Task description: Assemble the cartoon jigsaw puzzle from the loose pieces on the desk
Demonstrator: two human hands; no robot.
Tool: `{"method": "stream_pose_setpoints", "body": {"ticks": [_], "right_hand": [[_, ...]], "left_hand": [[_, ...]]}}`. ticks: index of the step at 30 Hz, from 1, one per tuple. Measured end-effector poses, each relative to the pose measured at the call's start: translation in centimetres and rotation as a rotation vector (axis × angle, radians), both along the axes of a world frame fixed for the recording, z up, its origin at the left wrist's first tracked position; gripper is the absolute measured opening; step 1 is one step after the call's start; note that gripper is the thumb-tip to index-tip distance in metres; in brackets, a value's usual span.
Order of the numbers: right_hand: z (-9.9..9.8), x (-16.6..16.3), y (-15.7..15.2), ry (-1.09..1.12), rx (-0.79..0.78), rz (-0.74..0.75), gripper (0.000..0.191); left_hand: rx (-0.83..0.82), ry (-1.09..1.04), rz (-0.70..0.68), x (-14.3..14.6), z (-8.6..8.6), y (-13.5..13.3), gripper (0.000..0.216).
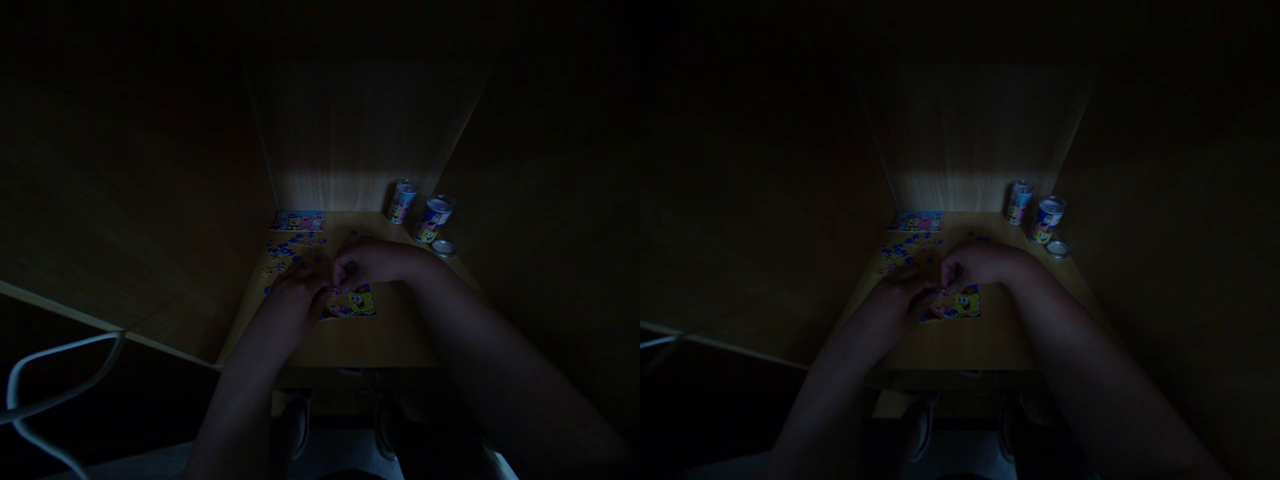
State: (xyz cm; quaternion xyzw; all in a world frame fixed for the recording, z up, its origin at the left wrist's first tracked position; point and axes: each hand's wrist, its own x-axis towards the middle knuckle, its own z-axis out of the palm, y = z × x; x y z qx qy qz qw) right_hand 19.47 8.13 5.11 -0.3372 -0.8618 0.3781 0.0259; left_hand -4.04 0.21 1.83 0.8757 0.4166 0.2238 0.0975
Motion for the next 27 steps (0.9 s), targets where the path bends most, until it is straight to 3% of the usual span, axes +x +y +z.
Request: {"method": "stream_pose_setpoints", "body": {"ticks": [6,27], "right_hand": [[0.5,0.6,0.0,-0.030,-0.008,-0.089,0.026],[0.4,0.3,0.0,-0.042,0.014,-0.081,0.028]], "left_hand": [[-0.035,-0.061,0.024,0.2,-1.1,0.4,0.010],[-0.046,-0.114,0.054,0.5,-2.0,0.7,0.012]]}}
